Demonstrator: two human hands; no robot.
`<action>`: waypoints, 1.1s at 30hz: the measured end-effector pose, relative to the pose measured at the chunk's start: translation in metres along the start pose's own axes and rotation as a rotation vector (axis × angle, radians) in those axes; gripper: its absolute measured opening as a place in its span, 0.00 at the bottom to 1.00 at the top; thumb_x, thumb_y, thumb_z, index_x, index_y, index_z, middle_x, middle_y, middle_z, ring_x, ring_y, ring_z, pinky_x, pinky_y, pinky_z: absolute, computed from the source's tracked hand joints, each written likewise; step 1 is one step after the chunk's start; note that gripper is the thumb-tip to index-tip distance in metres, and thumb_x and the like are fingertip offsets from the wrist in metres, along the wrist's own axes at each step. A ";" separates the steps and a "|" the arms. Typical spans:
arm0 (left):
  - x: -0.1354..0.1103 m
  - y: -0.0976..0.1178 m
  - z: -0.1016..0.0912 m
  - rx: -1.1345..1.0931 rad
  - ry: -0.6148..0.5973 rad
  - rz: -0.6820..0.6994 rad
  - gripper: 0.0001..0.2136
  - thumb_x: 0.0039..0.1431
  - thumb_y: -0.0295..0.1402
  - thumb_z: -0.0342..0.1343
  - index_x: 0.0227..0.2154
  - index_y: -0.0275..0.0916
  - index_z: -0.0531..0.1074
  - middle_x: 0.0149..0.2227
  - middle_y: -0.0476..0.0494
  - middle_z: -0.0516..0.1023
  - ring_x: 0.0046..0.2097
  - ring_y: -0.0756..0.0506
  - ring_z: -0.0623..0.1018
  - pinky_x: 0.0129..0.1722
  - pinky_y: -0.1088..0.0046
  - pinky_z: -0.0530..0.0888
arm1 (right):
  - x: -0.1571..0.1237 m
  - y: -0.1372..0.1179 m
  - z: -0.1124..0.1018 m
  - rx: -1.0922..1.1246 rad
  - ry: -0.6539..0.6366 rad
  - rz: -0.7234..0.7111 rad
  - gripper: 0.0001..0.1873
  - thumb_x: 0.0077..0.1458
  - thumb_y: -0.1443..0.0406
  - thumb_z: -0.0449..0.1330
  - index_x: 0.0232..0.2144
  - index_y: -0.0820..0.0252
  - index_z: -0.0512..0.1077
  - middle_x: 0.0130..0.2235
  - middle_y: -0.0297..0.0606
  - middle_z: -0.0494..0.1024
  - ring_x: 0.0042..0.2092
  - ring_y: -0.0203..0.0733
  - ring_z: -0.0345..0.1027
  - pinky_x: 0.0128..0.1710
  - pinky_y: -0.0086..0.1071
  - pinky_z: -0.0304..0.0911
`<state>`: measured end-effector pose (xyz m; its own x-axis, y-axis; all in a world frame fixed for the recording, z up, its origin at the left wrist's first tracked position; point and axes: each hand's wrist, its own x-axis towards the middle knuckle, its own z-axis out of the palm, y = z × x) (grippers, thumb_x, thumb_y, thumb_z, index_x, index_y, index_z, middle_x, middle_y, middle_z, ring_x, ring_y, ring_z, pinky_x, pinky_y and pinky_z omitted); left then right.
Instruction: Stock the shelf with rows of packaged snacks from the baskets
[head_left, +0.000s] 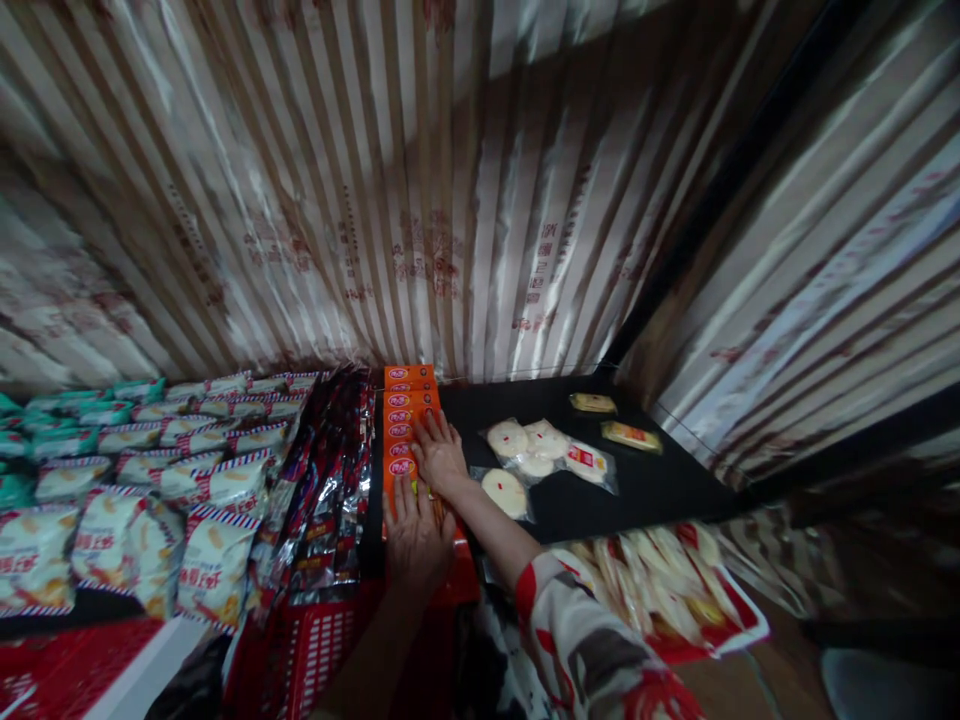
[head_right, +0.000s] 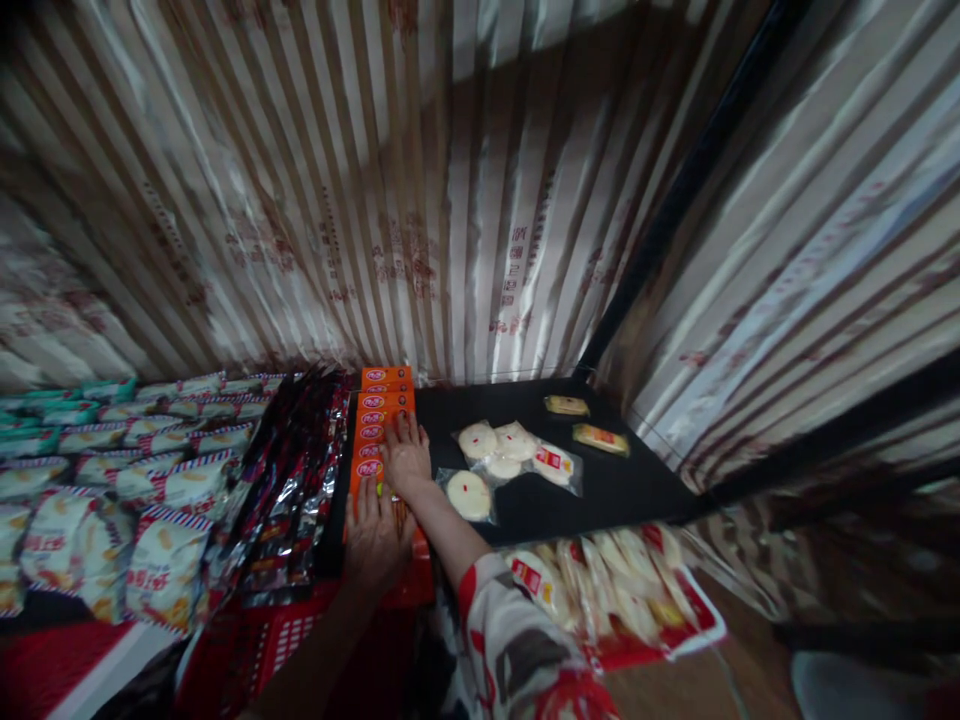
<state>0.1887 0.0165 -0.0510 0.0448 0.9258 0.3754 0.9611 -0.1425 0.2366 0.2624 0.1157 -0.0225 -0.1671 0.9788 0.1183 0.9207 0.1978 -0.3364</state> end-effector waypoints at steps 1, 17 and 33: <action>0.000 0.001 0.000 -0.001 0.006 -0.001 0.25 0.57 0.41 0.47 0.52 0.27 0.66 0.57 0.26 0.63 0.61 0.33 0.60 0.58 0.50 0.57 | 0.006 -0.003 -0.002 0.003 -0.008 -0.040 0.26 0.62 0.58 0.43 0.59 0.59 0.58 0.64 0.42 0.50 0.66 0.48 0.31 0.60 0.45 0.38; -0.004 -0.005 0.009 -0.064 0.065 0.015 0.21 0.59 0.39 0.45 0.50 0.32 0.66 0.57 0.31 0.64 0.60 0.37 0.60 0.58 0.48 0.57 | 0.083 -0.015 0.029 -0.092 -0.092 -0.092 0.27 0.62 0.55 0.39 0.61 0.52 0.54 0.65 0.34 0.47 0.66 0.47 0.27 0.61 0.47 0.32; 0.000 -0.002 0.006 -0.061 0.031 -0.036 0.24 0.57 0.42 0.48 0.52 0.31 0.65 0.55 0.30 0.65 0.60 0.34 0.60 0.57 0.46 0.56 | 0.080 0.028 0.040 0.041 0.135 0.198 0.27 0.60 0.60 0.46 0.56 0.72 0.60 0.60 0.54 0.58 0.63 0.46 0.45 0.58 0.38 0.41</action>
<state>0.1886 0.0193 -0.0566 0.0010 0.9194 0.3934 0.9434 -0.1314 0.3046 0.2608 0.2016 -0.0595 0.0664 0.9833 0.1695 0.9153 0.0076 -0.4027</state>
